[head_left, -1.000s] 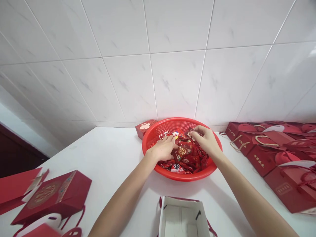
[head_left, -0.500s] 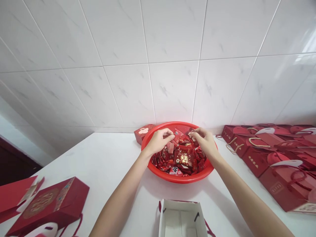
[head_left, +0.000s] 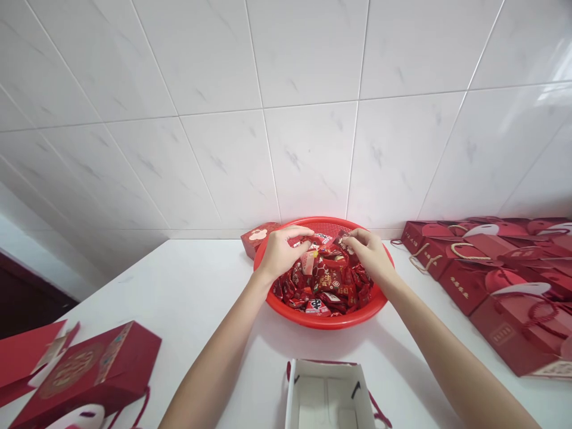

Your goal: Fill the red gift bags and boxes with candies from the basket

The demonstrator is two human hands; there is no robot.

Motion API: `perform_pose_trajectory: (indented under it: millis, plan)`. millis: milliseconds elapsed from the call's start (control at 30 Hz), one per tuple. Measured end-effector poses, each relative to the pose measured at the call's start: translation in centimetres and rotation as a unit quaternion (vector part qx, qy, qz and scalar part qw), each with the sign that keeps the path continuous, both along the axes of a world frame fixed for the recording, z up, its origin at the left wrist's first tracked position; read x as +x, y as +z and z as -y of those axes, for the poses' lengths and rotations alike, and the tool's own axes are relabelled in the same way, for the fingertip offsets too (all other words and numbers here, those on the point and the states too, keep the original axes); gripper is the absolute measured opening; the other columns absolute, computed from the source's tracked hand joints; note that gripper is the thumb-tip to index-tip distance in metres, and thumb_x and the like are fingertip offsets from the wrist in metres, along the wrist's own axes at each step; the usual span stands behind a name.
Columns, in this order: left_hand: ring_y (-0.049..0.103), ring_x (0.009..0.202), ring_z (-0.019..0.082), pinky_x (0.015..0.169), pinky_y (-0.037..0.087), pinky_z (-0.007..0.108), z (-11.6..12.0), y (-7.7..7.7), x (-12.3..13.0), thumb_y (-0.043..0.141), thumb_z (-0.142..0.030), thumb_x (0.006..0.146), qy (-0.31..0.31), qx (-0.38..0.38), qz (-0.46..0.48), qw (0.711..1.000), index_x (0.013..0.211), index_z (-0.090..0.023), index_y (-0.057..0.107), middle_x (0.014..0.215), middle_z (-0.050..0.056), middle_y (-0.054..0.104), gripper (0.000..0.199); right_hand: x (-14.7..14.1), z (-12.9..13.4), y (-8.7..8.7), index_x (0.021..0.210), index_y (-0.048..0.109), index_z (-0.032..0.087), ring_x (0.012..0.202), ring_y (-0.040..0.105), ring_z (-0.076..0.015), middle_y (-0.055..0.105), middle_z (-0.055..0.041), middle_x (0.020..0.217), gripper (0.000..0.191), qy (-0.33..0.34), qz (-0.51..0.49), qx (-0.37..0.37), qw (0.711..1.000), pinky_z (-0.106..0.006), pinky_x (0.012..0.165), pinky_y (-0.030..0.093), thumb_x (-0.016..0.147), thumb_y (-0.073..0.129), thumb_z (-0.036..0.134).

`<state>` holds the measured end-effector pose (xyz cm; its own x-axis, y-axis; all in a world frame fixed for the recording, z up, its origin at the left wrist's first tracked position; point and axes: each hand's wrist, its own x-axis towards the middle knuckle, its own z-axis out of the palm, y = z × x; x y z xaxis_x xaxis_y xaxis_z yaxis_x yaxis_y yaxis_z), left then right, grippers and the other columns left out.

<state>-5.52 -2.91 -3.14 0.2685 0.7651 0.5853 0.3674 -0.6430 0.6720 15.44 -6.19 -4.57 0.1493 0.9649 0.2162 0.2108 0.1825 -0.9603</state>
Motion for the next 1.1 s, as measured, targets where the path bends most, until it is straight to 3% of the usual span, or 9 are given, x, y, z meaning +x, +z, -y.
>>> perform_pose_trajectory:
  millis: [167,400,533,633,800,900,1100]
  plan:
    - [0.07,0.103,0.019,0.093,0.058,0.034,0.4,0.2,0.2,0.066,-0.016,0.086,-0.025,0.191,0.016,0.981,0.091,-0.022,0.077,0.11,0.006,0.074,0.014,0.1,0.1,0.4,0.067,0.052,0.022,0.056,0.048,-0.0134,0.054,0.0025,0.062,0.031,0.065,-0.093,-0.071,0.991,-0.026,0.051,0.037,0.069,0.068,0.049]
    - [0.066,0.114,0.02,0.098,0.057,0.038,0.5,-0.2,0.2,0.06,-0.012,0.09,-0.047,0.207,-0.029,0.977,0.095,-0.024,0.076,0.12,0.006,0.067,0.022,0.2,0.6,0.9,0.073,0.056,0.021,0.054,0.048,-0.0126,0.055,0.0024,0.063,0.047,0.171,-0.118,-0.089,0.974,-0.027,0.049,0.038,0.067,0.077,0.063]
    - [0.065,0.114,0.02,0.102,0.054,0.039,0.5,-0.1,0.5,0.061,-0.018,0.089,-0.041,0.152,0.01,0.987,0.098,-0.025,0.076,0.121,0.005,0.068,0.018,0.3,0.9,0.9,0.081,0.058,0.02,0.069,0.061,-0.0172,0.065,-0.0005,0.077,0.047,0.208,-0.103,-0.068,0.97,-0.03,0.064,0.05,0.064,0.083,0.055]
    - [0.065,0.117,0.024,0.102,0.052,0.04,0.2,0.0,0.5,0.063,-0.03,0.089,-0.044,0.026,0.093,0.994,0.115,-0.021,0.07,0.122,0.008,0.07,0.029,0.4,0.9,0.7,0.085,0.058,0.021,0.071,0.062,-0.0173,0.067,-0.0005,0.08,0.043,0.209,-0.09,-0.037,0.973,-0.032,0.068,0.051,0.07,0.08,0.054]
    - [0.066,0.115,0.029,0.097,0.054,0.043,-0.2,0.1,0.2,0.075,-0.043,0.079,-0.116,-0.175,0.158,0.965,0.119,-0.016,0.068,0.122,0.012,0.072,0.049,0.3,0.8,0.6,0.081,0.057,0.02,0.07,0.061,-0.0165,0.065,0.0001,0.078,0.04,0.206,-0.055,-0.014,0.977,-0.03,0.064,0.049,0.072,0.079,0.052]
    - [0.071,0.102,0.027,0.089,0.057,0.04,-0.1,0.0,0.2,0.08,-0.04,0.074,-0.136,-0.198,0.166,0.957,0.121,-0.014,0.065,0.112,0.011,0.075,0.056,0.1,0.9,0.7,0.078,0.055,0.02,0.067,0.06,-0.0155,0.064,0.0012,0.075,0.04,0.184,-0.086,-0.011,0.979,-0.029,0.063,0.049,0.072,0.079,0.052]
    - [0.073,0.087,0.022,0.077,0.057,0.032,0.1,0.1,0.4,0.08,-0.04,0.074,-0.112,-0.166,0.16,0.966,0.126,-0.018,0.058,0.095,0.006,0.075,0.061,0.1,1.2,1.0,0.077,0.057,0.02,0.066,0.059,-0.0149,0.063,0.0011,0.073,0.039,0.173,-0.078,-0.021,0.982,-0.027,0.061,0.048,0.069,0.081,0.05]
